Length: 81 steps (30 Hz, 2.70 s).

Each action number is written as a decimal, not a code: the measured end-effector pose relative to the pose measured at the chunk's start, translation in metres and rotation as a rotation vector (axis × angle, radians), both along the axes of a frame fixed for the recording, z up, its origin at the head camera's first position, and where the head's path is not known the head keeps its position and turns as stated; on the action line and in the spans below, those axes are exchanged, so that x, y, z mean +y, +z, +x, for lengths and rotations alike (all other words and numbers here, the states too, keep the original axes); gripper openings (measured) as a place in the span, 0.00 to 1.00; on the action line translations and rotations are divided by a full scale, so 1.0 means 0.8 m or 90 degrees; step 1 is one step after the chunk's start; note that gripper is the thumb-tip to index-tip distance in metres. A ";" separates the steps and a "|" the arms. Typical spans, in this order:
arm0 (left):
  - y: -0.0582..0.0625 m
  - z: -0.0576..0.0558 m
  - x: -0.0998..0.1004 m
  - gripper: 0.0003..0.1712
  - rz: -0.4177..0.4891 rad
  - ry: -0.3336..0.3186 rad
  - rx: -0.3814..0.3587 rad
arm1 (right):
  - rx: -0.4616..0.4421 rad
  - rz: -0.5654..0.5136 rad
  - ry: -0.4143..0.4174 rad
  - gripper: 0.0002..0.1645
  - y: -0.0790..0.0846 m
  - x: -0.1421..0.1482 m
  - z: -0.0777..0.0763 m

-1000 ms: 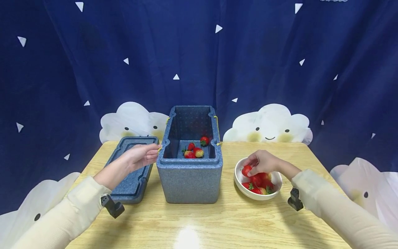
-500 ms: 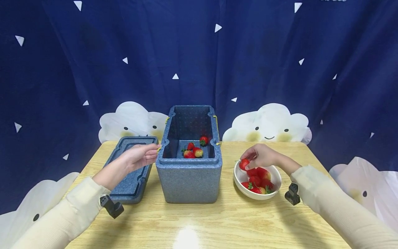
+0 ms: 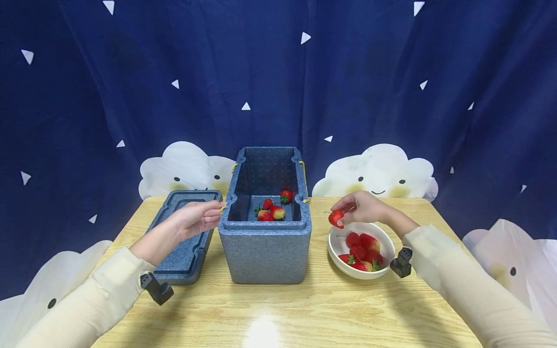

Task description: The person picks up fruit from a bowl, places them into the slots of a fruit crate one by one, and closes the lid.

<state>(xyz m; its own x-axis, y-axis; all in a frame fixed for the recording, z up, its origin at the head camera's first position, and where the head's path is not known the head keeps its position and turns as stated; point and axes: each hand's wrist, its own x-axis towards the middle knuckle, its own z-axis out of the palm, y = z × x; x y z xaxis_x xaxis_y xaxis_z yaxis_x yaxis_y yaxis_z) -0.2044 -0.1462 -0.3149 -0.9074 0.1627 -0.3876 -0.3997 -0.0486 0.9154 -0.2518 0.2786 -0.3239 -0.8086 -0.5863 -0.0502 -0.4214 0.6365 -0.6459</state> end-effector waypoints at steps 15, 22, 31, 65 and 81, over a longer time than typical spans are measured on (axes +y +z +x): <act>0.000 0.000 0.000 0.34 0.005 0.009 -0.004 | -0.013 -0.082 -0.064 0.26 0.014 -0.006 -0.017; 0.000 0.000 0.000 0.33 -0.001 0.014 -0.004 | -0.021 -0.116 -0.079 0.28 0.028 -0.016 -0.021; 0.001 0.001 0.000 0.33 0.006 0.011 -0.004 | -0.008 -0.132 -0.079 0.29 0.049 -0.031 -0.028; 0.004 0.001 0.001 0.31 -0.005 0.010 -0.010 | 0.030 -0.106 -0.101 0.25 0.139 -0.096 -0.062; -0.002 0.007 -0.005 0.30 -0.017 0.017 -0.015 | 0.023 -0.155 -0.042 0.24 0.150 -0.156 -0.067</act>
